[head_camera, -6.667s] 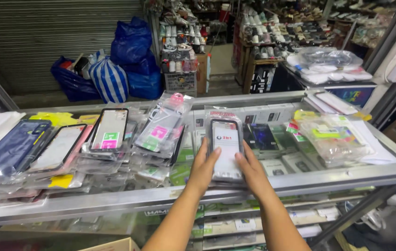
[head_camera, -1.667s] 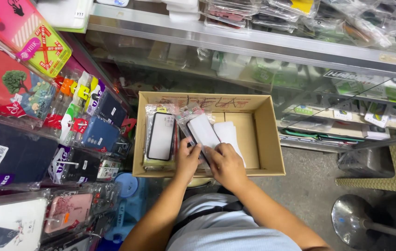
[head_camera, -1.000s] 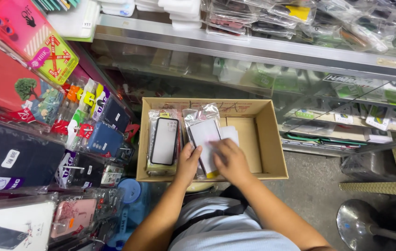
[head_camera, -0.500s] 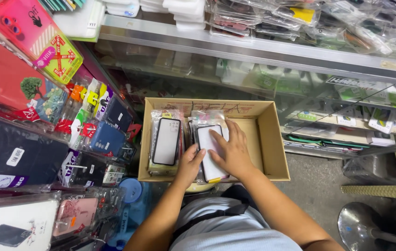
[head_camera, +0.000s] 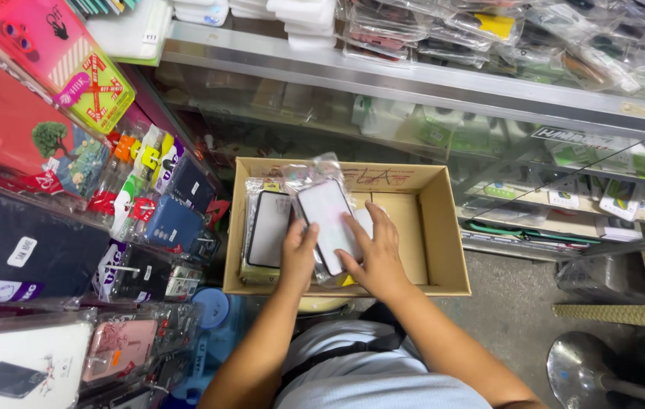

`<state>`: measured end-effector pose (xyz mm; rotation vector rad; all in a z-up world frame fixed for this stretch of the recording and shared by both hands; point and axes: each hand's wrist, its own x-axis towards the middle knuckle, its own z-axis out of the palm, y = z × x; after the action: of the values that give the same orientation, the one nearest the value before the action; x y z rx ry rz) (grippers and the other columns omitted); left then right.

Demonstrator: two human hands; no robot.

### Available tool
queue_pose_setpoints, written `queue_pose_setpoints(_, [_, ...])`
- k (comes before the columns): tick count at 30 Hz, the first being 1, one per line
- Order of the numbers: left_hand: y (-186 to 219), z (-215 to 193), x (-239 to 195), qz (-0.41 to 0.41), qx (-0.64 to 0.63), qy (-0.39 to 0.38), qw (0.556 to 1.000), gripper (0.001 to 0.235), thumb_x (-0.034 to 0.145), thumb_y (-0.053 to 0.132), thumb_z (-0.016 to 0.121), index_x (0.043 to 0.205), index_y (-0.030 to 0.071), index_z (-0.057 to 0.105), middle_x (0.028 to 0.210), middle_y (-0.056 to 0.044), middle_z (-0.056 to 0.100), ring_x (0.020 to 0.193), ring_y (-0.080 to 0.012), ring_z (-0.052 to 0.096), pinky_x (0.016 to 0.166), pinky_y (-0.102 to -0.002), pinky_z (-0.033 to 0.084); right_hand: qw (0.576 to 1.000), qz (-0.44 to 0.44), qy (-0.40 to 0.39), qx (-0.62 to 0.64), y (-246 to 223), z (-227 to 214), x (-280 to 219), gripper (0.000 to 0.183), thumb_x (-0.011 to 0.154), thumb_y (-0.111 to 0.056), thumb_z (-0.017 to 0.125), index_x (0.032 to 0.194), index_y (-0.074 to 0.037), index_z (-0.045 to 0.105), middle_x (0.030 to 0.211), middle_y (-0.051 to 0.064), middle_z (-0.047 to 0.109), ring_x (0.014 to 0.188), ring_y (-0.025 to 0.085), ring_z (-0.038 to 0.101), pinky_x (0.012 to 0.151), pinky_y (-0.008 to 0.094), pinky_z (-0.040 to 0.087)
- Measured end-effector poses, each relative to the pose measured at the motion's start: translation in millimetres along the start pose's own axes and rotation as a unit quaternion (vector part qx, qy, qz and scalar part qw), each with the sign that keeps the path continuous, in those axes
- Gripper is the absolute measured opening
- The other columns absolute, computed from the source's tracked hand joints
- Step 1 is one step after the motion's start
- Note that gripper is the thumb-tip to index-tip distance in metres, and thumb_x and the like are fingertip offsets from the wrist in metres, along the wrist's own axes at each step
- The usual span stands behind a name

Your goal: The person sorts through a cardboard box filled with packaged phone cases. They pick up individual cases, turn them over to view the back, and place them back into the box or onto the glass counter. The person handles various designs, including clear, black, and pink cases.

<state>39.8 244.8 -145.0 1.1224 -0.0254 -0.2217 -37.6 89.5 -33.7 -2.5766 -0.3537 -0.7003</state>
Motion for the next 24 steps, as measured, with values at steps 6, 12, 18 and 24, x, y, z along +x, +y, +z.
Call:
queue_pose_setpoints(6, [43.3,9.5,-8.5,-0.034,-0.087,0.003,0.996,0.033,0.103,0.018,0.06,0.13,-0.002,0.061,0.116,-0.008,0.07,0.102,-0.0141,0.065,0.088,-0.03,0.053,0.796,0.344,-0.039,0.496,27.6,47.9,-30.1,0.072,0.088,-0.007,0.075,0.151,-0.008,0.042,0.104,0.016,0.069,0.086,0.016,0.063,0.071,0.031,0.052])
queue_pose_setpoints(12, [26.8,7.9,-19.3,-0.056,-0.032,-0.116,0.991,0.08,0.084,-0.007,0.068,0.153,0.008,0.03,0.137,-0.013,0.058,0.126,-0.022,0.058,0.106,-0.037,0.048,0.748,0.376,-0.015,0.547,34.8,43.9,-25.1,0.056,0.086,0.001,0.071,0.137,-0.002,0.047,0.091,0.003,0.073,0.071,0.01,0.062,0.063,0.026,0.052])
queue_pose_setpoints(18, [34.9,0.2,-24.6,-0.089,-0.05,-0.147,0.984,0.078,0.083,-0.01,0.067,0.152,0.006,0.034,0.138,-0.014,0.059,0.127,-0.0232,0.059,0.108,-0.038,0.048,0.787,0.296,-0.003,0.542,78.5,73.4,-45.5,0.028,0.1,-0.005,0.074,0.124,0.007,0.063,0.08,0.001,0.061,0.072,0.009,0.055,0.068,0.025,0.047])
queue_pose_setpoints(24, [-26.8,-19.9,-11.6,-0.092,0.01,-0.162,0.983,0.054,0.089,-0.007,0.069,0.141,-0.005,0.054,0.13,-0.015,0.069,0.117,-0.0216,0.067,0.103,-0.036,0.053,0.96,0.173,0.053,0.213,23.0,23.1,2.0,0.057,0.083,-0.008,0.078,0.135,-0.002,0.058,0.102,0.007,0.06,0.086,0.013,0.059,0.071,0.028,0.051])
